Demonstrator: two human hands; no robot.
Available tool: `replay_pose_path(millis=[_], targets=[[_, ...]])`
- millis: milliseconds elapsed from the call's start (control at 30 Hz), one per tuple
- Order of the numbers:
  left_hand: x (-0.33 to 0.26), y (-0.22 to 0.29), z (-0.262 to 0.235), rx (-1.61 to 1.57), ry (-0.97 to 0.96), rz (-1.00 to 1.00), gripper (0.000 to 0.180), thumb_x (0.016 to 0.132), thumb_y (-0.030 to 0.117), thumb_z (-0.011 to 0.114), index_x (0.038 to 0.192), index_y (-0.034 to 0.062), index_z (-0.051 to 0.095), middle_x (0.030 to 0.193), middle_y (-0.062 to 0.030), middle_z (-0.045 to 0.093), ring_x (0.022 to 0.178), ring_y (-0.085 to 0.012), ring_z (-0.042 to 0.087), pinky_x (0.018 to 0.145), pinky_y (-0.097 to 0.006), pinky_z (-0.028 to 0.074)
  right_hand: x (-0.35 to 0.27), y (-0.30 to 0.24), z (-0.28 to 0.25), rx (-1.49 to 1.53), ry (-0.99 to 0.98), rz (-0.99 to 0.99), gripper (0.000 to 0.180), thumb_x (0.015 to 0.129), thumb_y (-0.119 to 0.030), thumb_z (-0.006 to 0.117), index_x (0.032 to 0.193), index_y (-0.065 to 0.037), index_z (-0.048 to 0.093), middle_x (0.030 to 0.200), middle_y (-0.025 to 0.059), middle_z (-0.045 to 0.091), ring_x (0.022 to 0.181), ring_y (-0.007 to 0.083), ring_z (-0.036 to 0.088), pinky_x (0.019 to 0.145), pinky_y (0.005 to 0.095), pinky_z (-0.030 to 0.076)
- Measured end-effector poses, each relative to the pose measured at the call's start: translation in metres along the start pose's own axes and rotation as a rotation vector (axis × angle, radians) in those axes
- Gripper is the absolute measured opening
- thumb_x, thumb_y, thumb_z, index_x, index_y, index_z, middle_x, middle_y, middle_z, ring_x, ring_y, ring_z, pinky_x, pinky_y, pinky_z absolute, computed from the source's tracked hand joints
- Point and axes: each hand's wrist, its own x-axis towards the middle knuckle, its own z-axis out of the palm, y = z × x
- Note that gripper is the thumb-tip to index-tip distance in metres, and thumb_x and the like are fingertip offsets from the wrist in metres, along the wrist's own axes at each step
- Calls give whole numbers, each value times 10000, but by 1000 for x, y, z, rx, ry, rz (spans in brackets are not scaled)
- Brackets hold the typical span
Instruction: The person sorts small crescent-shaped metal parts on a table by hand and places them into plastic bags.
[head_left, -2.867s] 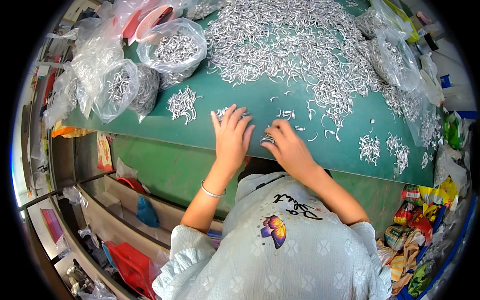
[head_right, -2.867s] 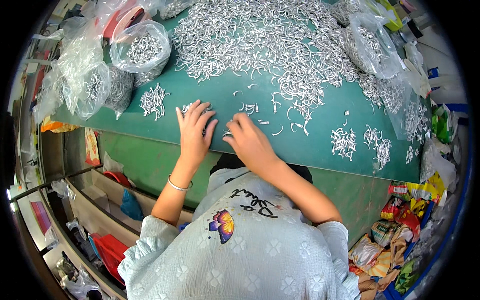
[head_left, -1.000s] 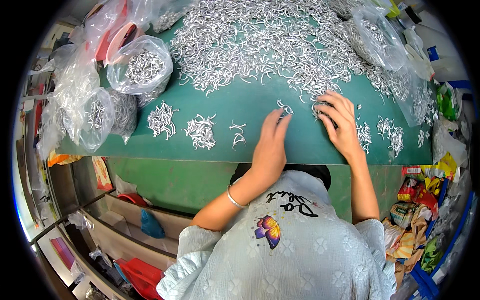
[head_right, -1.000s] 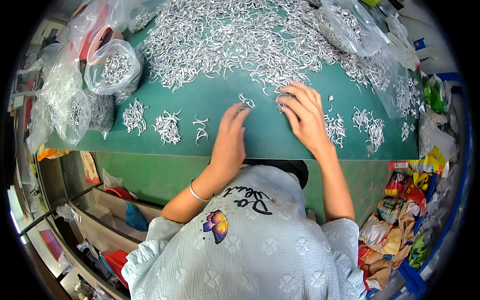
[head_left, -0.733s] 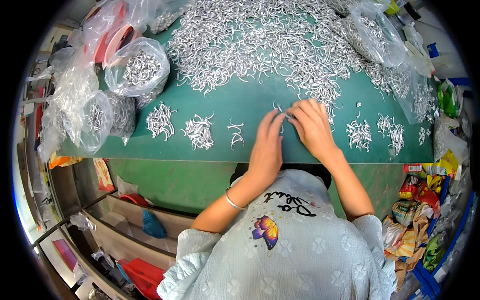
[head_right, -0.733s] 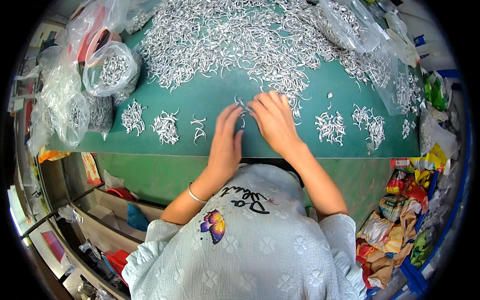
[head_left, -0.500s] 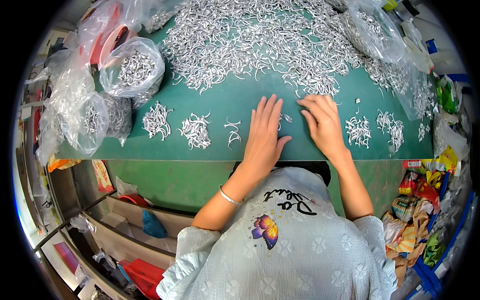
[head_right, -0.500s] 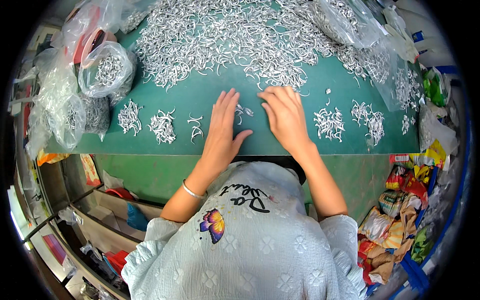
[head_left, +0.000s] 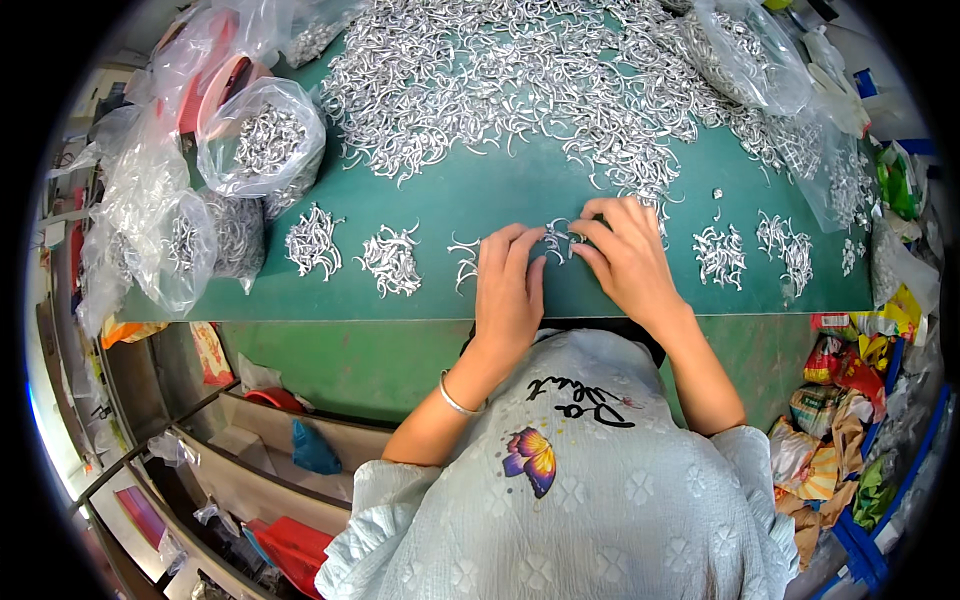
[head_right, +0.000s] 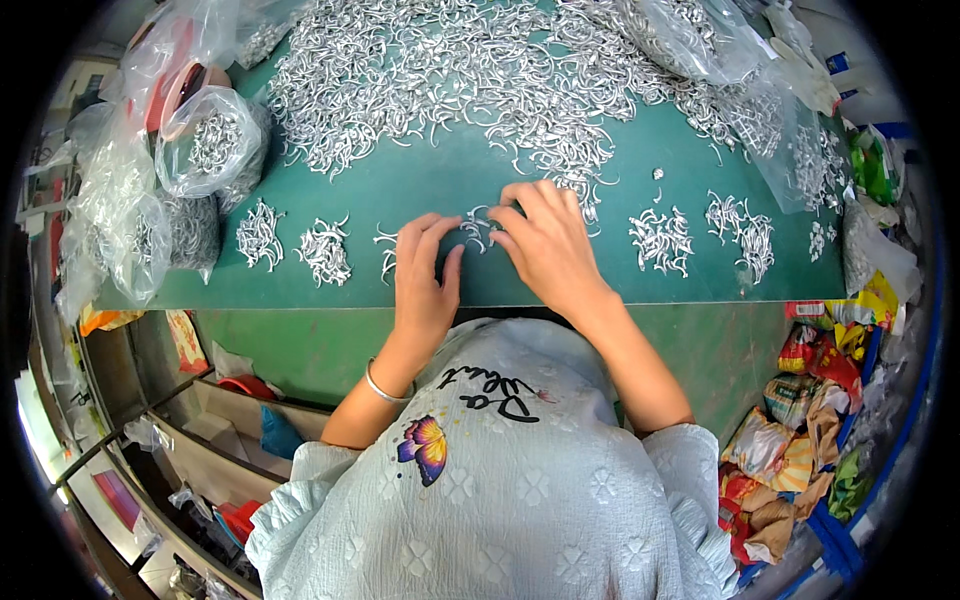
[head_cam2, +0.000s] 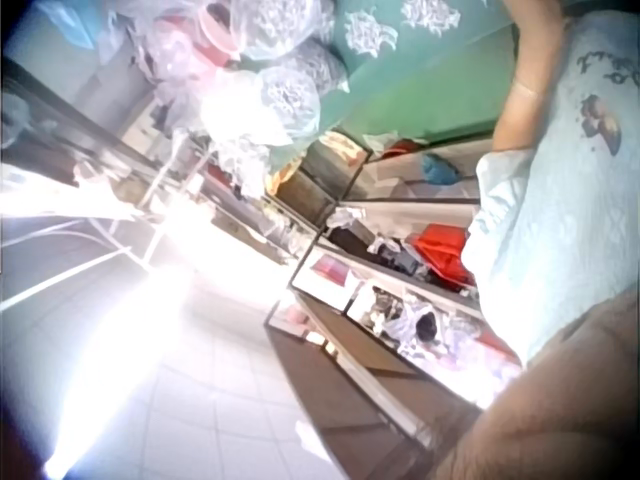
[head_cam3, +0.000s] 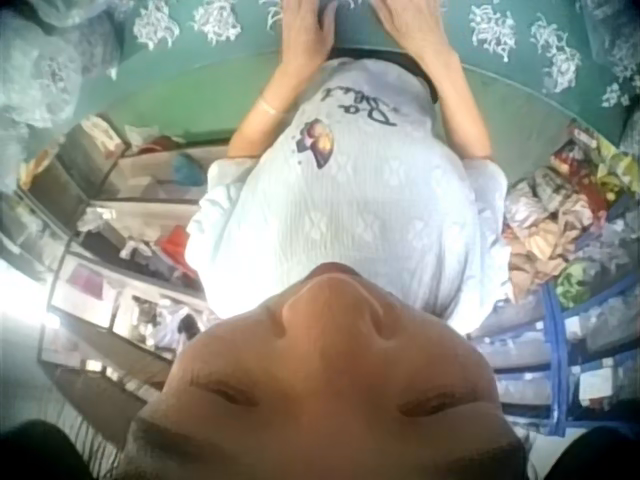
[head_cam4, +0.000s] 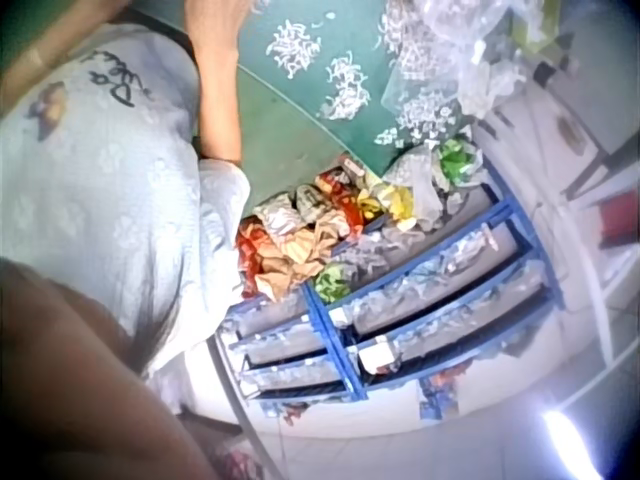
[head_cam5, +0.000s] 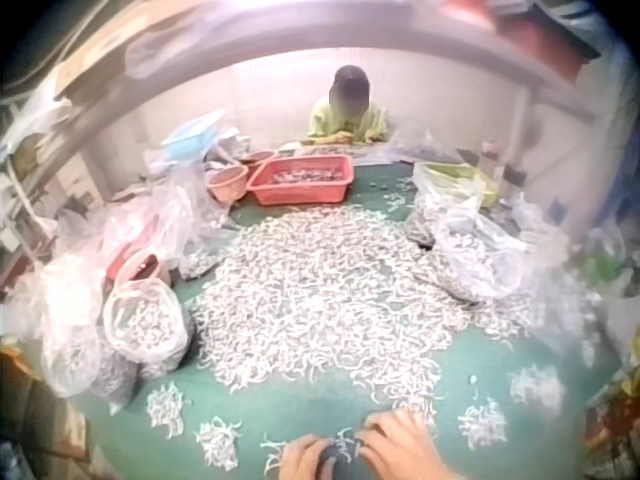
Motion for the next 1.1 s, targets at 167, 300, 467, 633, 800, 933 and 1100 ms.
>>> replay_pose_path(millis=[167, 300, 467, 633, 800, 933, 1100], targets=[[3, -1, 4, 143, -35, 16, 207, 775, 19, 717, 958, 25, 621, 955, -119, 555, 867, -294, 538, 758, -378, 432, -9, 9, -1, 63, 7, 75, 171, 785, -64, 704, 945, -64, 643, 974, 54, 576, 904, 256, 523, 784, 362, 379], [9, 1, 3, 153, -47, 0, 170, 767, 40, 728, 912, 19, 644, 898, -103, 569, 842, -289, 544, 742, -387, 436, -14, 6, -4, 117, 8, 89, 135, 794, -49, 695, 921, -52, 650, 950, 59, 587, 897, 254, 530, 792, 358, 381], [15, 0, 6, 150, -58, 16, 118, 751, 30, 735, 845, 7, 667, 848, -94, 588, 817, -288, 549, 724, -388, 446, -14, 8, -4, 134, 45, 105, 113, 796, -40, 690, 903, -47, 655, 940, 57, 594, 900, 248, 537, 796, 356, 380], [20, -1, -6, 8, -71, -95, 86, 793, 7, 711, 871, -4, 676, 819, -84, 644, 709, -200, 582, 636, -307, 466, -17, 11, -5, 157, 93, 108, 106, 796, -42, 690, 897, -45, 658, 931, 60, 601, 887, 252, 543, 790, 358, 381], [33, -4, -25, -506, -313, -534, 61, 894, 31, 654, 898, -24, 680, 824, -13, 686, 728, -27, 564, 626, -204, 458, -16, 12, -7, 153, 92, 88, 104, 796, -37, 689, 894, -48, 658, 931, 69, 606, 892, 259, 549, 782, 361, 385], [64, -8, -34, -697, -527, -557, 120, 862, 72, 683, 922, -28, 711, 842, -63, 712, 750, -83, 630, 680, -237, 507, -17, 6, -11, 193, 72, 101, 99, 794, -46, 695, 884, -49, 654, 921, 69, 603, 890, 261, 550, 778, 362, 390], [287, 5, -45, -576, 5, 16, 308, 908, 208, 633, 1070, -50, 673, 985, -106, 708, 829, -169, 670, 766, -299, 523, -8, 3, -9, 183, 61, 64, 100, 797, -51, 696, 889, -55, 656, 931, 57, 602, 888, 250, 549, 773, 354, 388]])
